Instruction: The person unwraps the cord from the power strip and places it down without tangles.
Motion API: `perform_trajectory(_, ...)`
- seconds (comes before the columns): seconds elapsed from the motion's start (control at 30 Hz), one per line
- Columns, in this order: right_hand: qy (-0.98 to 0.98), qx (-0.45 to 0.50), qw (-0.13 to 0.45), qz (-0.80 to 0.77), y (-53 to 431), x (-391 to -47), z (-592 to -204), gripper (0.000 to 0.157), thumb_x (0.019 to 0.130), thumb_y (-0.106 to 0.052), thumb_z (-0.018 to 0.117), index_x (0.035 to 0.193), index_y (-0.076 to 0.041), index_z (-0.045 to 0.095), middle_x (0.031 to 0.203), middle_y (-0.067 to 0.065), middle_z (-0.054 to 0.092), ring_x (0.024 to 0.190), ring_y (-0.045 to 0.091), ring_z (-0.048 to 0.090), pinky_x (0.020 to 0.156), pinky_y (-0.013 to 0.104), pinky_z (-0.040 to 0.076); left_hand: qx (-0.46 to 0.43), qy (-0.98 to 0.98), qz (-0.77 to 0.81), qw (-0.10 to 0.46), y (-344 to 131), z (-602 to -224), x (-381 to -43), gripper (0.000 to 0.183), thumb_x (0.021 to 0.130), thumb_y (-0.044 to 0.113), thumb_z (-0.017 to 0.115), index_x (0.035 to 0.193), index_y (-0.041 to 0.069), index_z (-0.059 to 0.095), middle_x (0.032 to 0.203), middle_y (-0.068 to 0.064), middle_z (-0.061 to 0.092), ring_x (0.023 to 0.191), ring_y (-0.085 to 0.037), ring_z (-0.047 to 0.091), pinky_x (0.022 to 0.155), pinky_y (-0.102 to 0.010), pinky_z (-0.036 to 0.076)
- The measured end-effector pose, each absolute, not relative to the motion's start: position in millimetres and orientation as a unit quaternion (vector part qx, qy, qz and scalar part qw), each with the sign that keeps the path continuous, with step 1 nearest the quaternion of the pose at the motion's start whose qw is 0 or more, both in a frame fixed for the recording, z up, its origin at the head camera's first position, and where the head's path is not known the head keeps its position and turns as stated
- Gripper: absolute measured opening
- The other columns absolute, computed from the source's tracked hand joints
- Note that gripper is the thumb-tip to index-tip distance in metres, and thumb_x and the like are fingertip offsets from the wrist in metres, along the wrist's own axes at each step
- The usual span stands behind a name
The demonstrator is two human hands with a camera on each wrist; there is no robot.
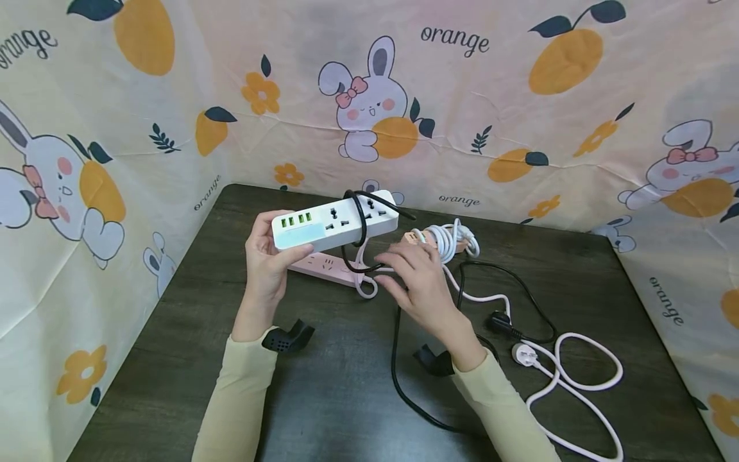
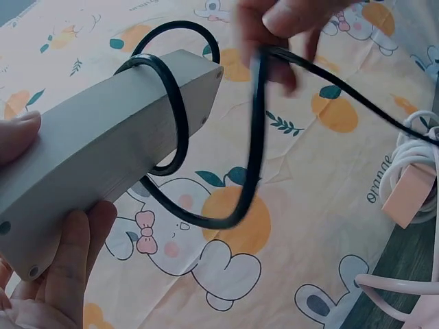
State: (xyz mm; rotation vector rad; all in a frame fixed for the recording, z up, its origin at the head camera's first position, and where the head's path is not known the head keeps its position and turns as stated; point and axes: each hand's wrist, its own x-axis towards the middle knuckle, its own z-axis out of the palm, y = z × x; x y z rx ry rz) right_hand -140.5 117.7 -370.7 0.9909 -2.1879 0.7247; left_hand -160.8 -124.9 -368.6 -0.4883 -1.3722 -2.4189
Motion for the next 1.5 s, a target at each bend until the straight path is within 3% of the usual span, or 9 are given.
perform_trajectory(0.13,-0.829,0.370,0.290,0.303,118.1,-147.6,-370.8,0.009,0.083,-0.016,0.070,0.087,-0.009,0.068,0.081,0.001,0.063,0.071,0.014,0.055,0.071,0.035,0.042,-0.172,-0.480,-0.847,0.152,-125.9,-369.0,-161.5,0.054,0.064,-0.026,0.060,0.106,0.008,0.058,0.103,-0.007,0.058,0.095,-0.018,0.059,0.076,-0.025,0.053)
perform_trajectory(0.27,-0.844,0.259,0.323,0.341,124.4,-156.9,-369.8,0.004,0.079,-0.003,0.072,0.081,-0.003,0.068,0.074,0.006,0.061,0.060,0.013,0.051,0.055,0.025,0.038,-0.180,-0.483,-0.845,0.138,-127.8,-369.2,-162.2,0.054,0.064,-0.026,0.060,0.106,0.008,0.058,0.102,-0.007,0.058,0.094,-0.017,0.059,0.076,-0.025,0.053)
perform_trajectory(0.4,-0.817,0.156,0.363,0.421,139.5,-163.1,-364.7,0.002,0.083,0.005,0.066,0.083,0.003,0.067,0.077,0.011,0.061,0.064,0.012,0.050,0.057,0.017,0.039,-0.189,-0.487,-0.844,0.119,-131.5,-369.6,-162.2,0.055,0.063,-0.025,0.062,0.106,0.009,0.059,0.102,-0.006,0.059,0.093,-0.017,0.060,0.075,-0.025,0.054)
perform_trajectory(0.57,-0.711,0.117,0.393,0.571,158.9,-160.3,-352.2,0.010,0.088,0.006,0.058,0.085,0.015,0.059,0.076,0.003,0.056,0.065,0.007,0.047,0.058,0.016,0.038,-0.192,-0.497,-0.839,0.115,-137.3,-370.3,-162.7,0.055,0.062,-0.025,0.063,0.106,0.009,0.059,0.102,-0.006,0.059,0.093,-0.017,0.060,0.075,-0.025,0.054)
perform_trajectory(0.77,-0.543,0.178,0.392,0.721,183.6,-150.0,-336.0,0.016,0.086,0.004,0.062,0.078,0.018,0.057,0.066,0.005,0.053,0.056,0.012,0.042,0.052,0.019,0.034,-0.186,-0.516,-0.826,0.127,-142.0,-375.2,-164.0,0.057,0.062,-0.028,0.060,0.107,0.007,0.059,0.102,-0.007,0.060,0.092,-0.017,0.061,0.074,-0.025,0.054)
perform_trajectory(1.0,-0.510,0.359,0.274,0.732,217.4,-127.1,-328.6,0.020,0.081,0.007,0.064,0.069,0.019,0.053,0.068,0.014,0.056,0.065,0.019,0.047,0.067,0.026,0.043,-0.135,-0.505,-0.833,0.181,-142.0,-377.1,-166.8,0.052,0.064,-0.028,0.059,0.105,0.004,0.058,0.101,-0.008,0.060,0.093,-0.018,0.060,0.073,-0.024,0.053)
perform_trajectory(1.17,-0.643,0.363,0.206,0.642,253.7,-122.1,-341.4,0.008,0.082,0.014,0.058,0.075,0.016,0.058,0.072,0.011,0.057,0.065,0.013,0.047,0.056,0.018,0.040,-0.112,-0.484,-0.847,0.191,-148.0,-376.4,-167.1,0.050,0.068,-0.026,0.057,0.106,0.006,0.058,0.102,-0.009,0.058,0.094,-0.019,0.061,0.075,-0.025,0.054)
perform_trajectory(1.27,-0.728,0.307,0.216,0.573,272.3,-120.2,-349.2,0.006,0.082,0.019,0.055,0.077,0.016,0.058,0.074,0.004,0.058,0.062,0.009,0.045,0.050,0.016,0.035,-0.104,-0.458,-0.864,0.184,-155.2,-375.5,-166.1,0.046,0.070,-0.025,0.055,0.105,0.006,0.058,0.101,-0.009,0.057,0.093,-0.019,0.062,0.075,-0.026,0.054)
perform_trajectory(1.5,-0.785,0.011,0.365,0.500,300.7,-120.7,-356.8,0.010,0.085,0.010,0.057,0.079,0.018,0.059,0.064,-0.009,0.054,0.052,0.004,0.037,0.048,0.014,0.030,-0.101,-0.415,-0.889,0.165,-182.9,-374.9,-162.6,0.039,0.072,-0.022,0.056,0.103,0.000,0.058,0.096,-0.011,0.061,0.087,-0.019,0.064,0.070,-0.024,0.054)
